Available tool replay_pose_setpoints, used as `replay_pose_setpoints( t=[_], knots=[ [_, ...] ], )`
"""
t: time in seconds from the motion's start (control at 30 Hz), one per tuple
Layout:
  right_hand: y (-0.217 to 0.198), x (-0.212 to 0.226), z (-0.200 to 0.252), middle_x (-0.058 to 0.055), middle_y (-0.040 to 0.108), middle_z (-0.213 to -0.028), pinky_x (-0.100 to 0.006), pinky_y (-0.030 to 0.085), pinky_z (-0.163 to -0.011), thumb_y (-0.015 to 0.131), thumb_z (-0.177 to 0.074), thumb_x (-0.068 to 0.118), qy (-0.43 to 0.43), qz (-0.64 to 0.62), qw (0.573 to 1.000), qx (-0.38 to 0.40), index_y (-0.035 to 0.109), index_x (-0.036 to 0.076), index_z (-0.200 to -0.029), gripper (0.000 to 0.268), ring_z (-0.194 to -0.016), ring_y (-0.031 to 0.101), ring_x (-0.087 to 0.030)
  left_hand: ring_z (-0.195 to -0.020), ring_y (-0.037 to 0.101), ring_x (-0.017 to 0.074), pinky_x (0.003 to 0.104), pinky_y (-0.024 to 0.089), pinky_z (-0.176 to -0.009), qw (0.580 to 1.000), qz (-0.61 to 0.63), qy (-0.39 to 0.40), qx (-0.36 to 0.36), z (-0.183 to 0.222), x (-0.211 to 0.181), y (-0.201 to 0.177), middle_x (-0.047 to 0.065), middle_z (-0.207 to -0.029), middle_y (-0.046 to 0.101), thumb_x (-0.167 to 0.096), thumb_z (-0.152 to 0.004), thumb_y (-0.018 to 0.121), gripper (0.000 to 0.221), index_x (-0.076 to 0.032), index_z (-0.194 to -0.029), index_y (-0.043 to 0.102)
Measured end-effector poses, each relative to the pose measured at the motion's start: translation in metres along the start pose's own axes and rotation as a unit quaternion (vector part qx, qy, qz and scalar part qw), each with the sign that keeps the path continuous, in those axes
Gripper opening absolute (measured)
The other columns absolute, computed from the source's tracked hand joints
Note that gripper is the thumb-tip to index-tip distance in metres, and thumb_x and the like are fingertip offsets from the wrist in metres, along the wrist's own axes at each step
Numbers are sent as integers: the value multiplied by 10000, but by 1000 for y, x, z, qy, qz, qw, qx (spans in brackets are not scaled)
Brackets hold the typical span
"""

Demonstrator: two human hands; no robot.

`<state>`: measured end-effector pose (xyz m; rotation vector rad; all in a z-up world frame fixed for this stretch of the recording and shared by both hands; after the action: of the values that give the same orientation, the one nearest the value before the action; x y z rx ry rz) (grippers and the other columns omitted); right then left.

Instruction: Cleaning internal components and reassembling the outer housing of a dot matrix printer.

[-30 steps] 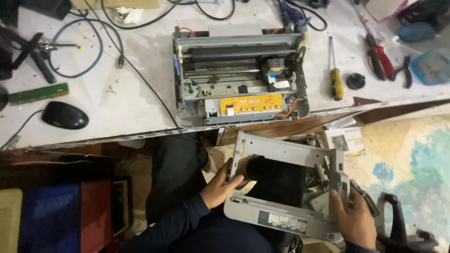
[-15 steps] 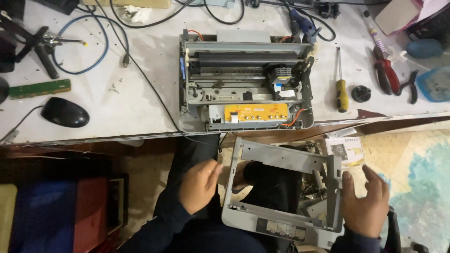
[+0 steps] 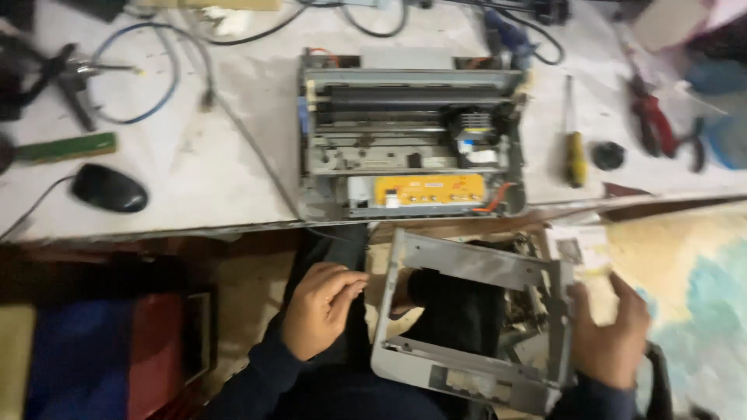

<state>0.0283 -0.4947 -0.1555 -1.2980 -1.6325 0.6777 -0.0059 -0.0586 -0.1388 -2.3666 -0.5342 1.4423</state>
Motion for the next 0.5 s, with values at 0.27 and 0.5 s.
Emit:
replay_pose_setpoints(
  t=[0.27, 0.5],
  knots=[
    [-40, 58, -13, -419, 663, -1333, -619, 529, -954, 784, -1160, -134, 10, -34, 996, -81, 330, -177, -1630, 655, -1138, 653, -582, -761, 597, 287, 436, 476, -849, 993, -100, 5, -55, -8, -5, -63, 92, -821, 656, -136, -1033, 498, 194, -51, -903, 615],
    [-31, 7, -36, -388, 641, -1334, -528, 536, -1006, 775, -1122, -143, -76, -82, 987, -117, 392, -224, -1646, 654, -1170, 640, -491, -689, 524, 317, 432, 441, -747, 970, -176, 87, -141, -44, -31, -142, 119, -692, 551, 0, -978, 623, 295, -59, -703, 534]
  ],
)
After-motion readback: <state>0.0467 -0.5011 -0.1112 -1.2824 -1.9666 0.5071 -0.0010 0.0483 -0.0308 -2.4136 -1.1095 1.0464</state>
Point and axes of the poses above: each hand's wrist, its own z-axis away from the middle knuckle, its own y-axis out of the palm, x = y × z, the point moved 8 cm from there along -z, towards the middle knuckle
